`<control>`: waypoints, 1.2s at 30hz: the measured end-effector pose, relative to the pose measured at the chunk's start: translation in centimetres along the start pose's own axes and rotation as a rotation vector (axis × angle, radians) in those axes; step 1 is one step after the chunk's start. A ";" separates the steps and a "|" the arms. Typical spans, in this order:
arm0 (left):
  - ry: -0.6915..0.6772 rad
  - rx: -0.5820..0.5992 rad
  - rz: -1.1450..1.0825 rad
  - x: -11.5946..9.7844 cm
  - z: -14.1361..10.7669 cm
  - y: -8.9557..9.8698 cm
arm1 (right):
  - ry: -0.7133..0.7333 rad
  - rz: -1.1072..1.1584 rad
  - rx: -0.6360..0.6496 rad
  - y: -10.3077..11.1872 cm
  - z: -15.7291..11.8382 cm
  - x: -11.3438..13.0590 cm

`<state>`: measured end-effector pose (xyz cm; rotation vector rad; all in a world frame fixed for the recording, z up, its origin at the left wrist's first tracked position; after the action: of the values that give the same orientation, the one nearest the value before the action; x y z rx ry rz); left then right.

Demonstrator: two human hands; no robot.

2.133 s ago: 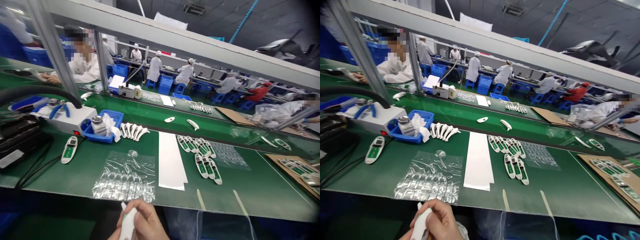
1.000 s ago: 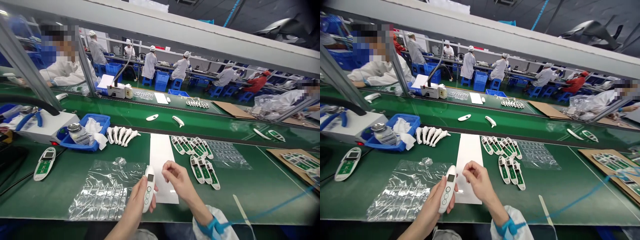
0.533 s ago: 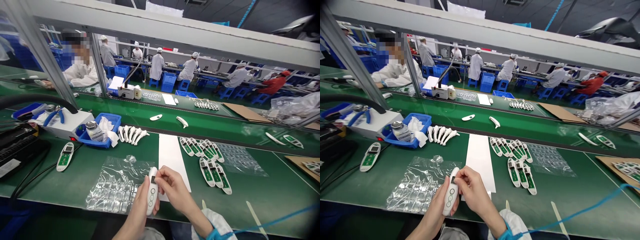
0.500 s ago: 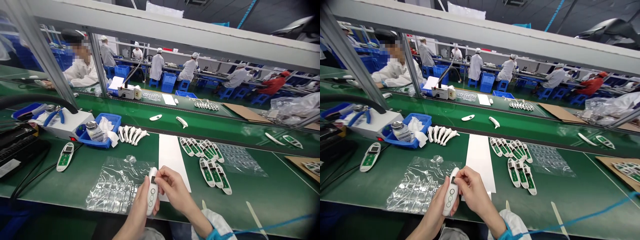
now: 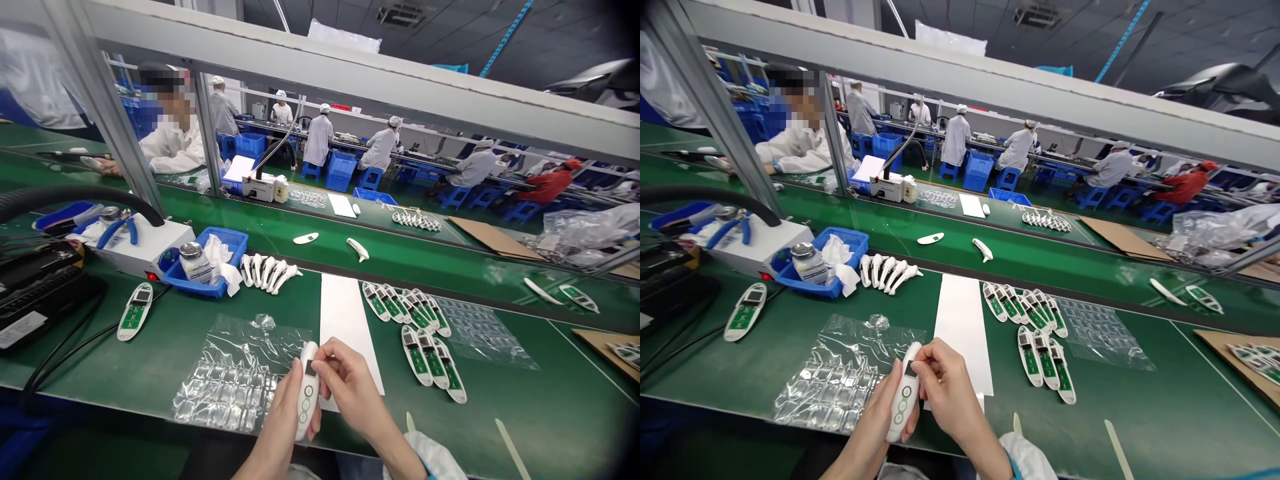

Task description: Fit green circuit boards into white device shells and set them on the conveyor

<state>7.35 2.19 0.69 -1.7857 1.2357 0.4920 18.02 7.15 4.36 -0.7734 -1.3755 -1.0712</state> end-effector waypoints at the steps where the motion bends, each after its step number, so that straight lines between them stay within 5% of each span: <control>1: -0.010 -0.006 0.009 0.1 0.0 0.0 | -0.001 -0.013 -0.007 -0.1 0.0 -0.1; 8: -0.127 -0.066 0.263 -0.1 1.0 0.7 | -0.093 0.321 -0.029 -0.9 0.3 -2.6; 13: -0.098 -0.052 0.296 -0.2 1.0 1.6 | 0.002 0.275 -0.018 -0.9 0.3 -2.3; 16: -0.043 -0.024 0.409 -0.6 0.4 2.1 | 0.032 0.211 0.117 -0.7 0.3 -1.1; 19: -0.160 -0.027 0.656 -2.7 0.3 2.5 | 0.028 0.187 0.261 0.7 1.6 -0.4; 21: -0.321 -0.049 0.778 -5.5 1.1 2.6 | 0.053 0.115 0.241 3.0 3.9 -0.6; 24: -0.552 -0.149 0.932 -11.1 4.3 3.1 | 0.023 -0.141 -0.029 9.1 9.1 -2.0; 26: -0.596 -0.170 0.999 -14.8 8.0 3.7 | -0.033 -0.316 -0.308 14.0 12.9 -3.3; 30: -0.553 -0.287 1.161 -20.7 17.0 4.7 | -0.101 -0.502 -0.499 21.1 19.6 -6.1; 33: -0.420 -0.373 1.244 -23.2 23.3 4.8 | -0.160 -0.673 -0.484 22.5 23.7 -8.1; 36: -0.318 -0.477 1.279 -24.6 28.1 4.5 | -0.190 -0.847 -0.386 20.8 27.2 -9.8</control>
<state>-2.76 38.41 1.58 -0.9407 2.0151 1.8123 27.96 41.10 0.42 -0.5659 -1.7367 -2.0057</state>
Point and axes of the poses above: each hand's wrist, its own z-axis towards the middle knuckle, its own y-axis out of the back of the hand, x = y × z, the point moved 2 cm from there along z, towards the middle knuckle, and after that the axes turned 6 degrees about y, right-handed, at the moved point
